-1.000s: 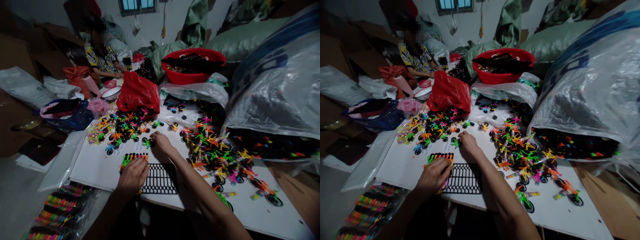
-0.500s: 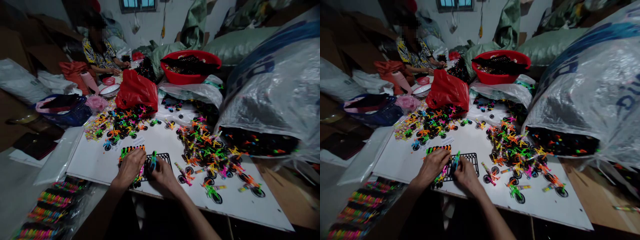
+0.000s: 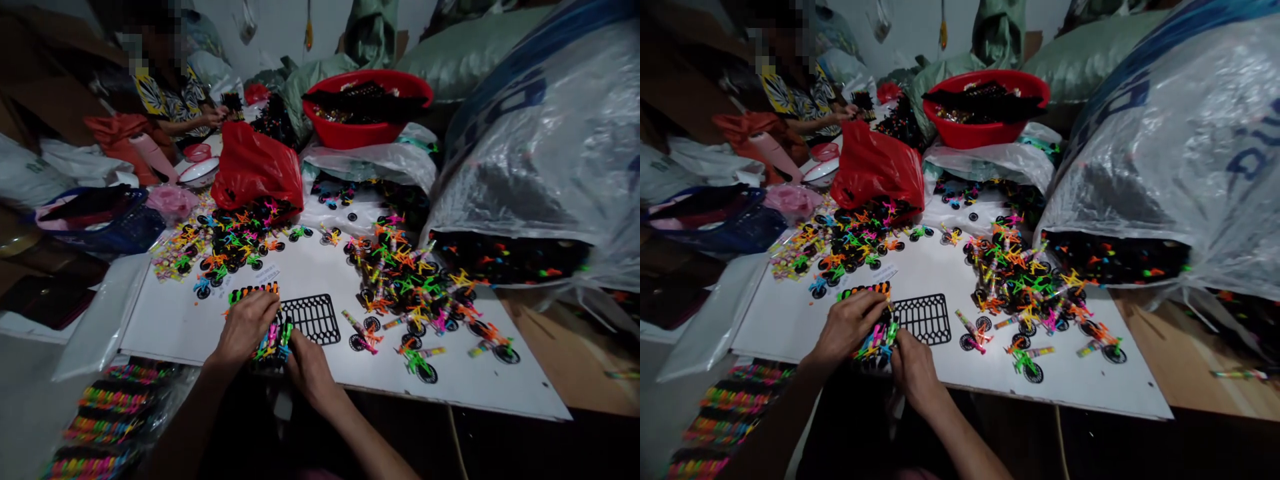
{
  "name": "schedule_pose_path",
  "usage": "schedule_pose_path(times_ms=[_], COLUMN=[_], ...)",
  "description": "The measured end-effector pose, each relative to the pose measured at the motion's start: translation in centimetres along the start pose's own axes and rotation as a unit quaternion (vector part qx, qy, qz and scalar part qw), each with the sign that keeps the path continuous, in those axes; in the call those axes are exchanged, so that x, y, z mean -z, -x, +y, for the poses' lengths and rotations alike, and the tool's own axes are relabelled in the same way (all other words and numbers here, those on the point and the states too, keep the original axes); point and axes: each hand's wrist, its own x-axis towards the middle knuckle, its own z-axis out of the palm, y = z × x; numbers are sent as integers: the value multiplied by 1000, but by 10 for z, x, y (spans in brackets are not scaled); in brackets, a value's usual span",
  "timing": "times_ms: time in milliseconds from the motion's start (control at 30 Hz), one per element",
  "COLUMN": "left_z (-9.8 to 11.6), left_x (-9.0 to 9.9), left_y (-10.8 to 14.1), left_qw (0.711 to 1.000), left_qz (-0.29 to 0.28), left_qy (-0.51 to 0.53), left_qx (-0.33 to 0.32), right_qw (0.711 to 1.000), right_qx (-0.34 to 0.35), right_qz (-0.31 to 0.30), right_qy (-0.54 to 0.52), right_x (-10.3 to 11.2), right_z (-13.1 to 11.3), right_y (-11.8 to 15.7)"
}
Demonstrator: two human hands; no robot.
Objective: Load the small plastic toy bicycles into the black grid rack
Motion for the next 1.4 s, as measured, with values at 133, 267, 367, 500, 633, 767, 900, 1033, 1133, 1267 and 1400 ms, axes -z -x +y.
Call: schedule_pose_path(times_ms=[133,267,367,500,633,767,900,1033,1133,1267,1400], left_z=[-2,-6,-8,-5,1,-9,-28,-30,-20,-14,-30], left_x=[2,1,2,5,14,32,36,18,5,4,20], left_y=[-2,-3,-4,-7,-3,12,36,58,64,62,62], left_qw=[1000,999,998,993,997,987,970,950,947,944,932], left_qz=[-7,-14,-33,-82,-44,122,93,41,66,72,84], left_qy=[17,8,-4,-26,-1,39,29,100,106,121,136], left_qx=[-18,-39,-52,-77,-58,101,225,293,297,297,325], right_qw=[999,994,991,990,995,989,978,994,993,994,983], right_qx=[-12,-45,-35,-10,30,-13,-75,3,18,26,-27], right_qz=[-25,-69,-91,-108,-91,-84,-14,41,96,109,75], right_qy=[30,72,89,93,22,-119,-193,-102,-62,0,168], right_x=[4,8,11,17,24,29,32,24,10,16,65], right_z=[-2,-7,-8,-9,-5,5,11,3,-7,-11,2], right_y=[-6,-13,-16,-17,-15,-14,-21,-27,-26,-19,-10])
